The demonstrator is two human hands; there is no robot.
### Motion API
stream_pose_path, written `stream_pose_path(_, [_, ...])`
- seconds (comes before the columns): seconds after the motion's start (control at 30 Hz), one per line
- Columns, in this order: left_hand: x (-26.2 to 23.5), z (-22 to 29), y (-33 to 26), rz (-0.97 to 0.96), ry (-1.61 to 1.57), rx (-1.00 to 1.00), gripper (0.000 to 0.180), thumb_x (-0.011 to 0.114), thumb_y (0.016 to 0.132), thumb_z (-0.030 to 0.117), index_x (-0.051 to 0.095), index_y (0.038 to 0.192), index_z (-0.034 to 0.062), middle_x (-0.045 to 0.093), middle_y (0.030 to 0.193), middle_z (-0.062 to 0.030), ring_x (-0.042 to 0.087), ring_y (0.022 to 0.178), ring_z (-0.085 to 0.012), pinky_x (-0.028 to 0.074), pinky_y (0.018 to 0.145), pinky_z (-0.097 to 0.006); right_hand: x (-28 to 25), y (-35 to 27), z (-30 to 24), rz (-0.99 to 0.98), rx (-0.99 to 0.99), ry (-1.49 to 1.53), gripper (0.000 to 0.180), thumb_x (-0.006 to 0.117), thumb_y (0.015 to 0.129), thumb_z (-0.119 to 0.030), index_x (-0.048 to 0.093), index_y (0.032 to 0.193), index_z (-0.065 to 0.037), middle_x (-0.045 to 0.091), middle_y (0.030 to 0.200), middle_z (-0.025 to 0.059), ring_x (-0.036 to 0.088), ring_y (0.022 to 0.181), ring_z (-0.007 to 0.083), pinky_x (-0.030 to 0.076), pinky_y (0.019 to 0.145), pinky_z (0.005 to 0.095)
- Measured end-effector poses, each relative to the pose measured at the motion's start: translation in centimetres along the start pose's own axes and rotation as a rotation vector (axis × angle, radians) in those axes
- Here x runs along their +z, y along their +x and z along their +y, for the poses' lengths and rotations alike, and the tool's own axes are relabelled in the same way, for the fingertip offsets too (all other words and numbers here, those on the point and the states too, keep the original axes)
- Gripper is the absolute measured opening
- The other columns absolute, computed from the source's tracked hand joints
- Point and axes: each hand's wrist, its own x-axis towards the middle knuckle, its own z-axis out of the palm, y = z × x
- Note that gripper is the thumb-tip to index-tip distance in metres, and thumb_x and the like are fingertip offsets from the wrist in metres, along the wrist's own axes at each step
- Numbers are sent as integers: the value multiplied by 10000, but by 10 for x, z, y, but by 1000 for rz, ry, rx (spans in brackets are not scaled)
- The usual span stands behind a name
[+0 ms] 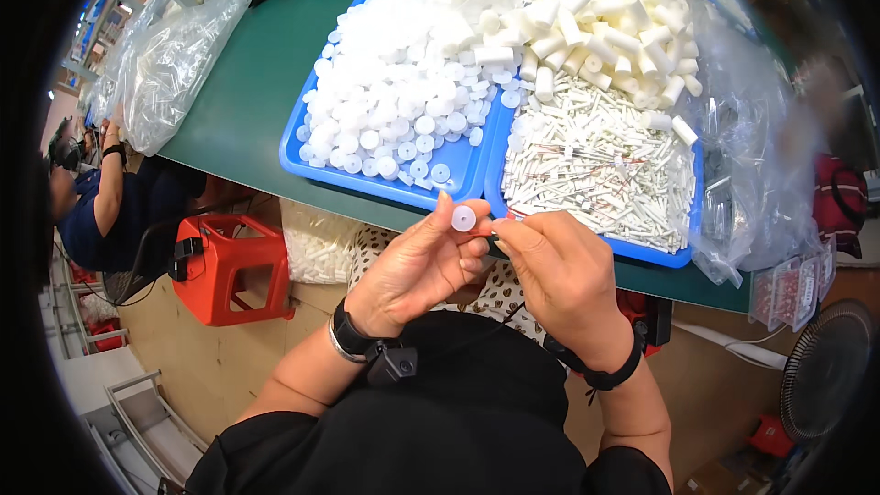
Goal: The person repeatedly picks up small white plastic caps and thin white rods from blue trays on a table. They insert the rods into the caps by hand and place the assembled units back into the tray. The process is repetitive and involves handling small parts one at a time.
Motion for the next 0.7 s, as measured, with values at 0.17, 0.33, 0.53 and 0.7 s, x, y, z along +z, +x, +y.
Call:
stream_pose_path(0.17, [-8,-5,1,-43,-46,-48,448,513,1006,450,509,1220,57,565,978,-10,500,803,-91,450,721,-228,5,-5,1,29,32,-41,261,745,774,24,670,1021,-16,618,844,102,622,684,258,495,571,350])
stream_pose_path(0.33, [-10,-7,2,-21,-86,-58,436,512,1007,446,513,1215,63,561,974,-11,501,802,-95,453,713,-224,4,-6,1,49,39,-37,239,735,790,35,675,1018,-6,624,841,104,623,677,251,492,562,343])
stream_pose_path(0.53, [-13,-9,4,-2,-110,-66,444,514,1007,443,525,1220,54,558,951,-3,502,794,-90,461,714,-220,5,-7,0,101,37,7,223,729,791,40,680,1005,-3,619,834,101,617,667,248,486,557,341])
stream_pose_path(0.7, [-9,-10,3,-2,-131,-54,475,524,1005,439,533,1249,32,572,915,12,511,787,-79,464,713,-220,11,-10,3,57,35,-16,248,740,764,37,689,1000,-19,608,823,93,612,664,242,482,551,339])
